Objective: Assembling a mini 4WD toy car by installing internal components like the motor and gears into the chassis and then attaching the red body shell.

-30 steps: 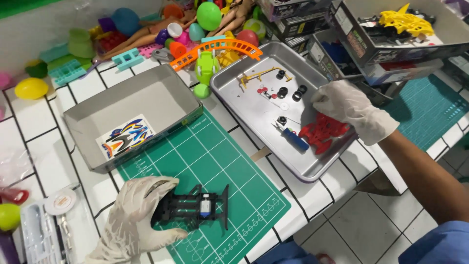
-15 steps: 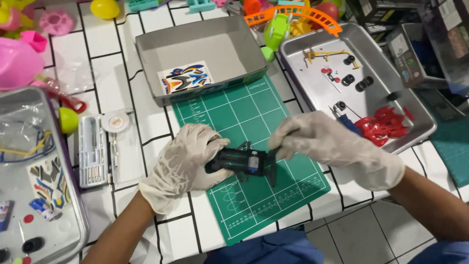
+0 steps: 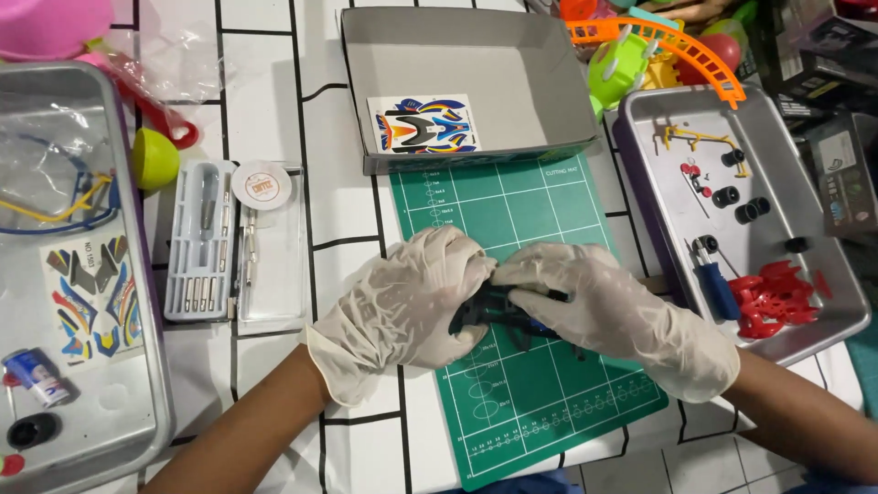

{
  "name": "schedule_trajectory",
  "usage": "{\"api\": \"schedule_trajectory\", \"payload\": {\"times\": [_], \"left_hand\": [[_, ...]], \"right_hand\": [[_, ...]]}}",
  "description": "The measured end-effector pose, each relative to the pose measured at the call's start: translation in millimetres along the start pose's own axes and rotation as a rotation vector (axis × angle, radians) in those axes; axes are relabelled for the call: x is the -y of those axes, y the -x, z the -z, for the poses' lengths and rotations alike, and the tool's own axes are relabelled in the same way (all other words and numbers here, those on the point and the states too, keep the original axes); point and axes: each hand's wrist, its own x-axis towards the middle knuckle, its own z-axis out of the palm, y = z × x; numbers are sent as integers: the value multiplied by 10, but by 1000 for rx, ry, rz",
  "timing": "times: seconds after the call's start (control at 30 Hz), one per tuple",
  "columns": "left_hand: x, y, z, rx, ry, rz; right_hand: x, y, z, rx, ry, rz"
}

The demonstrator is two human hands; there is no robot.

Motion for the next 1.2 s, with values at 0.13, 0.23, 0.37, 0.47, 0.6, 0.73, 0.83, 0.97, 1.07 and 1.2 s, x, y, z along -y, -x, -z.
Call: {"api": "schedule_trajectory", "payload": {"times": [0.13, 0.23, 0.37, 0.47, 0.6, 0.73, 0.83, 0.97, 1.07, 1.2], "left_hand": [[14, -17, 31, 26, 6, 21], [37, -28, 11, 10, 14, 12], [31, -59, 85, -12, 14, 13], [46, -78, 89, -9, 12, 2], [48, -79, 77, -7, 52, 4], [71, -39, -17, 61, 47, 53], [68, -36, -60, 62, 76, 74], [62, -18, -89, 109, 77, 107], [68, 7, -109, 83, 81, 87], [64, 2, -92, 120, 33, 79]], "right_hand": [[-205, -8, -50, -42, 279, 197], [-285, -57, -46, -25, 337, 100], [-309, -96, -42, 26, 290, 30], [-294, -115, -46, -78, 225, 197], [-377, -113, 60, -45, 150, 246], [-541, -114, 84, 44, 100, 438], [-476, -146, 88, 32, 67, 369], [-322, -166, 119, 3, -149, 269], [-315, -174, 24, -36, -153, 286], [-375, -141, -69, -57, -44, 312]]}}
